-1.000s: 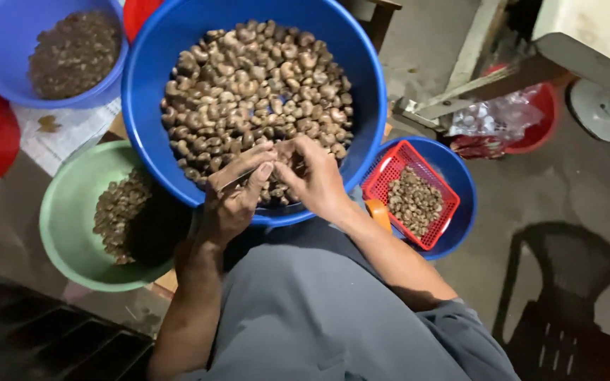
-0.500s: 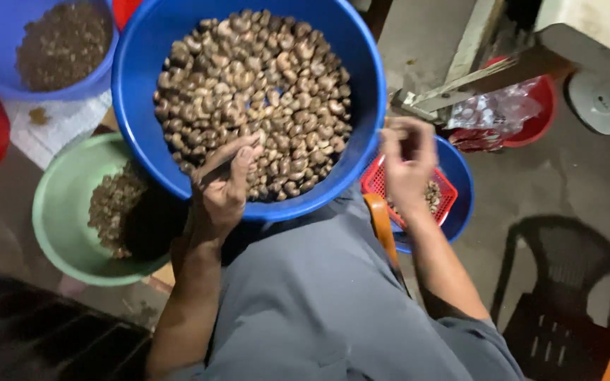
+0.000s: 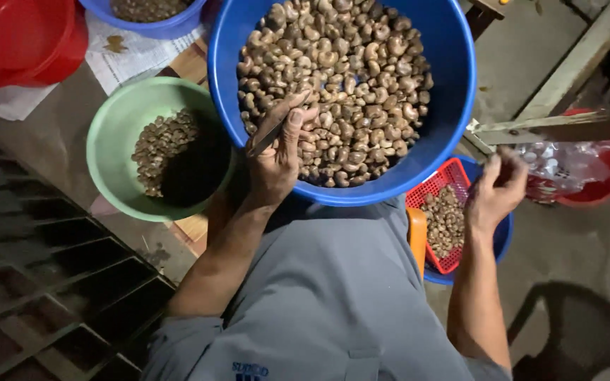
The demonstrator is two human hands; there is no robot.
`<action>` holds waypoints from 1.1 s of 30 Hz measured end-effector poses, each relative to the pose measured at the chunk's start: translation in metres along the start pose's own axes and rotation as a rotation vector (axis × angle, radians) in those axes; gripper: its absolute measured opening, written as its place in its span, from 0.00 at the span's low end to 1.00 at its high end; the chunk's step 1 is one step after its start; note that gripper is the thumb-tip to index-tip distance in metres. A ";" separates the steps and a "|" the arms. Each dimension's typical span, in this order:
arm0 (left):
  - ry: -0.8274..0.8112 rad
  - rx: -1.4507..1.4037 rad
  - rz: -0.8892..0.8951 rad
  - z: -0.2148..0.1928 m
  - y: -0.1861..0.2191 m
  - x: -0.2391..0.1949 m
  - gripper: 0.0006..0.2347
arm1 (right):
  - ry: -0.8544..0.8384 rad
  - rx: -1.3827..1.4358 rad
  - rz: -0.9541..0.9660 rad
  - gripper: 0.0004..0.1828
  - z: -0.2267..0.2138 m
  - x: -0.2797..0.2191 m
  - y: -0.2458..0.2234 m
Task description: The person sorts cashew nuts from a large blue basin into a smaller red basket using both hands. They pick up handfuls of nuts, sift through them, and transfer the selected ones into the basket. The person also uses a small knife to cut or trim individual cashews before placing them into the basket.
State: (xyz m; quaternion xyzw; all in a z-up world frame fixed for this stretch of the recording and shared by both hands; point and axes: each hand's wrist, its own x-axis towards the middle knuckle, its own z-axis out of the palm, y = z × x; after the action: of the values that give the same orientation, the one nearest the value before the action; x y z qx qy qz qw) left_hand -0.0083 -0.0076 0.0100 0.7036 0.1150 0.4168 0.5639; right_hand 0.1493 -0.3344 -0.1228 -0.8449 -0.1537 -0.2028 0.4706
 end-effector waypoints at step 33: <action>-0.170 -0.072 0.065 0.001 -0.017 0.004 0.08 | -0.552 1.264 0.773 0.13 0.126 0.000 -0.186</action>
State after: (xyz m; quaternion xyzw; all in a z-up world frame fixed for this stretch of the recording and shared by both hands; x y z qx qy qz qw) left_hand -0.0002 0.0003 -0.0037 0.7191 0.0288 0.3776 0.5827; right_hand 0.0901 -0.1314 -0.0460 -0.4308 -0.0464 0.3177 0.8434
